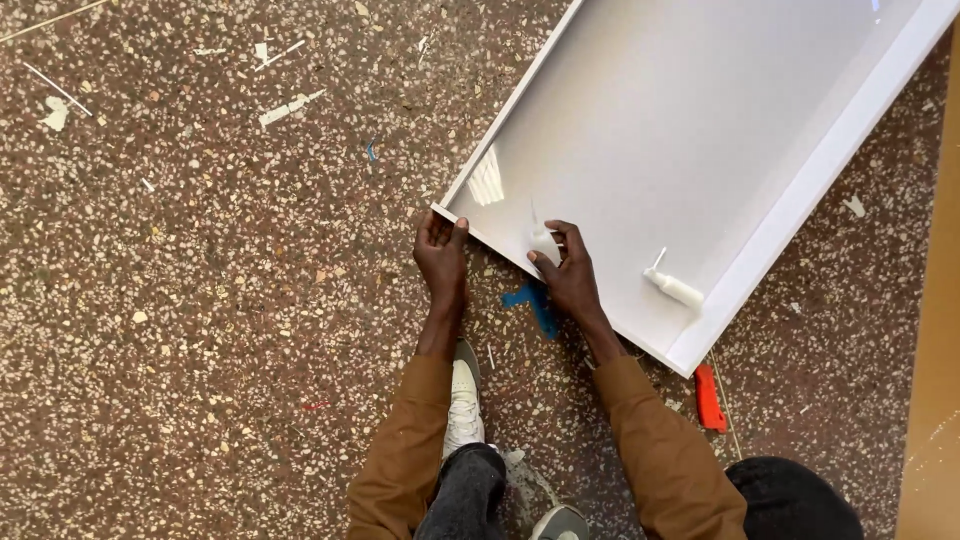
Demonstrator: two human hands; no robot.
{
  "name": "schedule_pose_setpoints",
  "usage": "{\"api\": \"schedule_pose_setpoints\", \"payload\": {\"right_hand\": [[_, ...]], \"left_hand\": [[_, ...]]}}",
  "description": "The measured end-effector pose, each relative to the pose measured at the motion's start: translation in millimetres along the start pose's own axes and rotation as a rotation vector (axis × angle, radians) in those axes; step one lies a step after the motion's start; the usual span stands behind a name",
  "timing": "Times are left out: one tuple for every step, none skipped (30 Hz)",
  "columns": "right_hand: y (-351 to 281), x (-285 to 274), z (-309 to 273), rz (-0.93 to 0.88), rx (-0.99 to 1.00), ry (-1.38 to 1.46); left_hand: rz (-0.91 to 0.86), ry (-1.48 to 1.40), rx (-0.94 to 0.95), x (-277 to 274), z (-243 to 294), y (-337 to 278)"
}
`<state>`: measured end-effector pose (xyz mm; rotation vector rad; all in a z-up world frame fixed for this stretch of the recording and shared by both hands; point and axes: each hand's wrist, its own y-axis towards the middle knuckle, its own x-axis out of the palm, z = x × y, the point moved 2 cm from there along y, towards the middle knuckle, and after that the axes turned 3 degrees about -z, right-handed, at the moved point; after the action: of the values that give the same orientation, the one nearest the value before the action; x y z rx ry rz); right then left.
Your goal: Assembling a plastic sign frame by applying adhesive to the edges and joining the pieces together on the floor.
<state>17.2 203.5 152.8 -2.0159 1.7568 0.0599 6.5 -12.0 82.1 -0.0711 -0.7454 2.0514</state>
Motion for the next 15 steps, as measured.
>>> {"api": "schedule_pose_setpoints", "payload": {"right_hand": [[3.9, -1.4, 7.8, 0.024, 0.028, 0.06], [7.1, -2.6, 15.8, 0.056, 0.057, 0.122], [8.2, -0.2, 15.0, 0.063, 0.061, 0.129], [10.3, -0.4, 14.9, 0.086, 0.103, 0.191], [13.4, -0.3, 14.7, 0.109, 0.143, 0.254], [16.2, 2.2, 4.3, 0.12, 0.147, 0.254], [19.7, 5.5, -5.6, 0.14, 0.164, 0.353], [20.4, 10.6, -15.1, 0.152, 0.188, 0.451], [26.4, 13.3, -13.5, 0.154, 0.199, 0.452], [35.8, 17.5, -12.8, 0.137, 0.173, 0.519], [45.5, 22.6, -13.0, 0.12, 0.146, 0.587], [54.7, 25.5, -21.7, 0.124, 0.143, 0.587], [63.5, 29.2, -31.5, 0.129, 0.133, 0.604], [67.0, 32.0, -41.6, 0.11, 0.139, 0.615], [72.1, 34.7, -45.8, 0.09, 0.152, 0.61]], "left_hand": [[0.0, -0.002, 0.008, 1.4, 1.1, -1.5], [-0.007, -0.001, 0.015, 3.6, 2.6, -2.1], [-0.012, 0.008, 0.012, 0.0, 8.1, -4.1], [-0.033, 0.025, -0.006, -0.3, 12.6, -5.1], [-0.055, 0.043, -0.025, -0.5, 17.3, -4.9], [-0.065, 0.047, -0.031, -2.6, 15.3, -2.8], [-0.077, 0.063, -0.041, -5.1, 13.4, 0.4], [-0.078, 0.082, -0.054, -11.6, 11.1, -0.5], [-0.077, 0.087, -0.064, -9.4, 15.2, -4.1], [-0.067, 0.079, -0.079, -7.2, 19.9, -4.8], [-0.057, 0.072, -0.094, -5.6, 25.7, -4.8], [-0.062, 0.072, -0.093, -0.7, 33.2, -6.6], [-0.06, 0.088, -0.133, 3.2, 40.8, -8.7], [-0.03, 0.097, -0.181, 4.1, 47.0, -20.8], [-0.008, 0.091, -0.188, 1.3, 42.8, -22.5]]}}
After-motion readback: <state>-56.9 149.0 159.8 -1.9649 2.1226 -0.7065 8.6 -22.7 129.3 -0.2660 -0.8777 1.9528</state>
